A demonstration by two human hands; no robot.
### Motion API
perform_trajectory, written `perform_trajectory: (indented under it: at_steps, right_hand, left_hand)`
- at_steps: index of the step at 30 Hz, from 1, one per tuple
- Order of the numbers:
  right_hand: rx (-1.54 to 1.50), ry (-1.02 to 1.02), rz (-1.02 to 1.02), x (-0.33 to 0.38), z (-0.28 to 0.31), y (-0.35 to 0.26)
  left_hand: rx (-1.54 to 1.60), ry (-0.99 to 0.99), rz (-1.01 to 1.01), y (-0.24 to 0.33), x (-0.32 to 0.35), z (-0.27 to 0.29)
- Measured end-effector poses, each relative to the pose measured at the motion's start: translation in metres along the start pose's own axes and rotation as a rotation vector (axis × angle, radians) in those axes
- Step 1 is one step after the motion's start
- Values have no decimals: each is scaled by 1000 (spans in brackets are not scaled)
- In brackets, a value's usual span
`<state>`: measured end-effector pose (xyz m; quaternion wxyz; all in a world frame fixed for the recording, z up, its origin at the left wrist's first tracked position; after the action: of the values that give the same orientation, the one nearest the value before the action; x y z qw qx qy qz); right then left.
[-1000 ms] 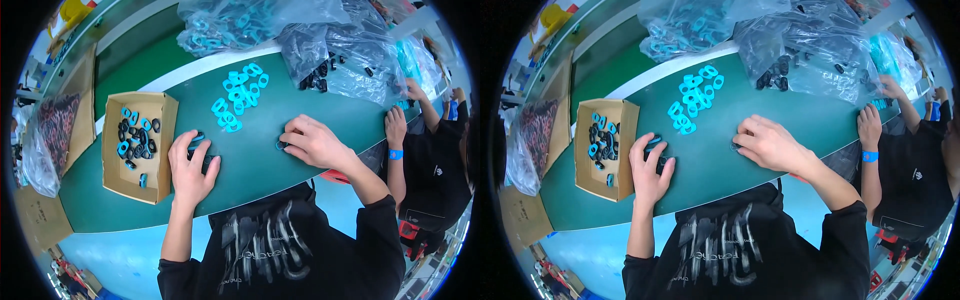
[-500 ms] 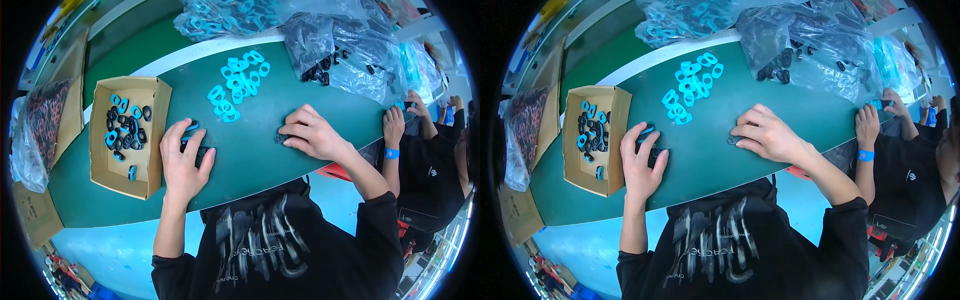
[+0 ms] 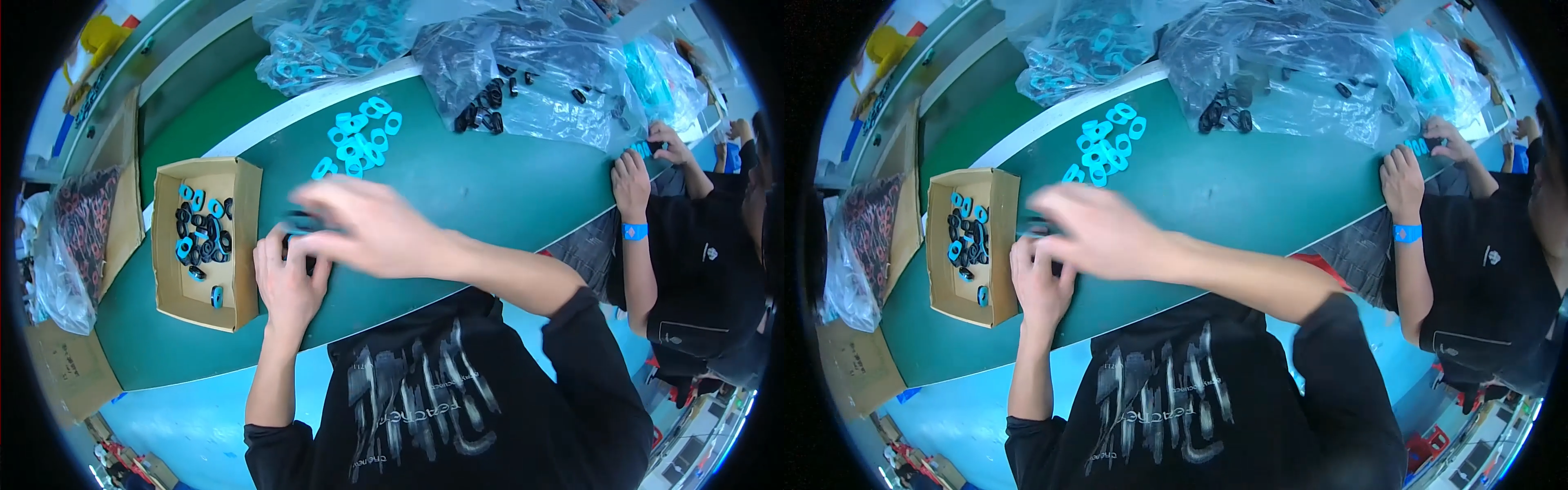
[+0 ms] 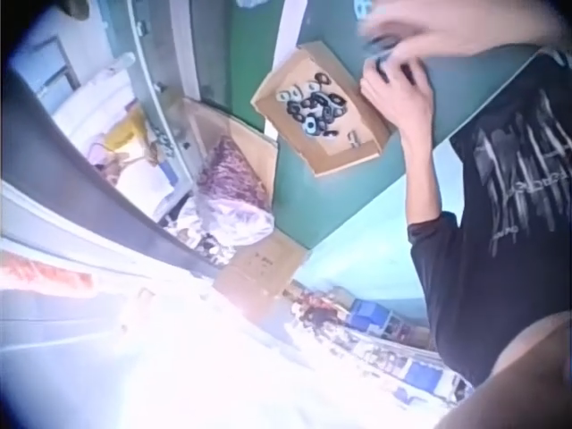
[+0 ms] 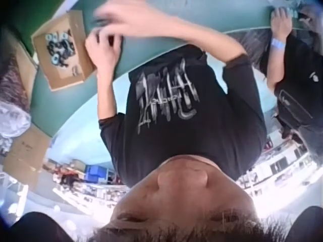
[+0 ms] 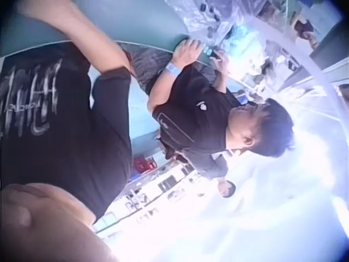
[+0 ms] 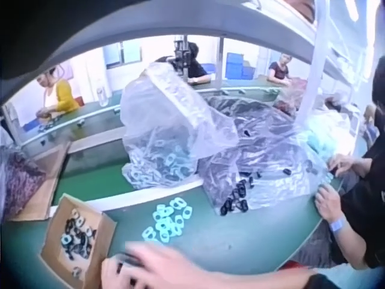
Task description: The person assembles small green and black plastic components by hand on an assembly line.
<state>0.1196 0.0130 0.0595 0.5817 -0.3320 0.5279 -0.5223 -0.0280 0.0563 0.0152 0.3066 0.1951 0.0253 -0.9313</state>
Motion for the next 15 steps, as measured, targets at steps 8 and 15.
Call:
perform_trajectory:
  at_steps: [8,15]
  right_hand:
    - [-221,283,86,0,52,-10]
    - [776,539,-193,94,219,76]
  left_hand:
    - [151,164,-4,1,-5,49]
    - [-41,131,332,-104,-43,94]
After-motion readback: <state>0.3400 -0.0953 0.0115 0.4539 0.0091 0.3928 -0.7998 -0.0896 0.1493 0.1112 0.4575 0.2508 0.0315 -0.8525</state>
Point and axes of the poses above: each hand's wrist, its own x-axis away from the middle knuckle, its own z-axis out of the back of the hand, y = z × x, the point moved 7 cm from there along -x, towards the middle knuckle, and after that the axes turned 15 degrees about -x, right-handed, at the moved point
